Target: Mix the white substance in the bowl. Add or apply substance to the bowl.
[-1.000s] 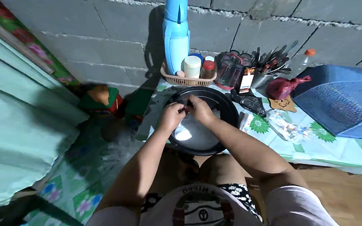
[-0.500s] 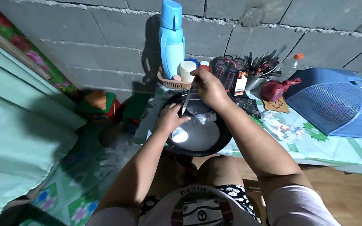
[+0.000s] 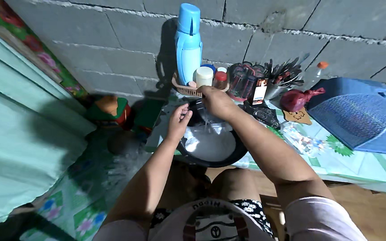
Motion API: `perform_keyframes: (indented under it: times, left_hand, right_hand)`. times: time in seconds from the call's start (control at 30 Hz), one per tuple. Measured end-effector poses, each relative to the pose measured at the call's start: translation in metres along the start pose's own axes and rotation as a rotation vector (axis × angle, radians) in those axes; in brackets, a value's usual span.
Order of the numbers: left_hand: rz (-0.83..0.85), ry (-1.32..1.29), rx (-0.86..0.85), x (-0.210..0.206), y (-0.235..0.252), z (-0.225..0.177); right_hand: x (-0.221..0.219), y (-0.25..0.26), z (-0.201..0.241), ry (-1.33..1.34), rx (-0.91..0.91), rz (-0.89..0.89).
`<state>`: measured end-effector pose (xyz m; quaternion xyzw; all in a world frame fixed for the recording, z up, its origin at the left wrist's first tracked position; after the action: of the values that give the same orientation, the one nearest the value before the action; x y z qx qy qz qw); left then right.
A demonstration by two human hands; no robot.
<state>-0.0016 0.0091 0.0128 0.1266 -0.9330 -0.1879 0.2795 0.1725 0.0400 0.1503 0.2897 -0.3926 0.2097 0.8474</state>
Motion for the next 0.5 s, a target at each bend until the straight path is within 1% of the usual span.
perform_keyframes:
  times: [0.03,0.07,0.1,0.2,0.23,0.33,0.37,0.5]
  left_hand:
    - [0.002,0.004,0.001,0.001,0.0,-0.001]
    - [0.002,0.007,-0.006,0.001,0.0,-0.002]
    - [0.001,0.005,-0.014,0.001,-0.001,-0.001]
    - [-0.024,-0.015,-0.029,0.0,0.0,0.004]
    - [-0.019,-0.022,-0.01,0.001,0.001,0.004]
    - [0.115,-0.051,0.112,0.004,0.005,-0.003]
    - [0.153,-0.079,0.145,0.005,0.008,-0.006]
    - [0.272,-0.278,0.19,0.001,0.018,-0.018]
  right_hand:
    - [-0.001,0.003,0.001,-0.008,-0.005,0.045]
    - [0.004,0.004,0.005,0.0,0.005,0.043]
    - [0.012,0.004,0.011,0.021,0.032,0.0]
    - [0.029,0.003,0.02,0.068,0.171,-0.23]
    - [0.027,0.005,0.019,0.062,0.176,-0.249]
    - [0.009,0.013,0.003,0.049,0.049,-0.025]
    - [0.005,0.015,-0.002,0.081,0.027,0.017]
    - [0.013,0.016,-0.008,0.352,0.0,0.067]
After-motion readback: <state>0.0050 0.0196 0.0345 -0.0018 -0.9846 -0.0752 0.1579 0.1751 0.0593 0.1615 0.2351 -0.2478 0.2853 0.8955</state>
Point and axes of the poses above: each hand's wrist, its own y-axis towards the middle knuckle, its own x-axis out of the back of the hand, z = x × y, the point moved 2 cm from there along y, towards the middle knuckle, and after that the axes turned 14 degrees about y, right-handed, at the moved point
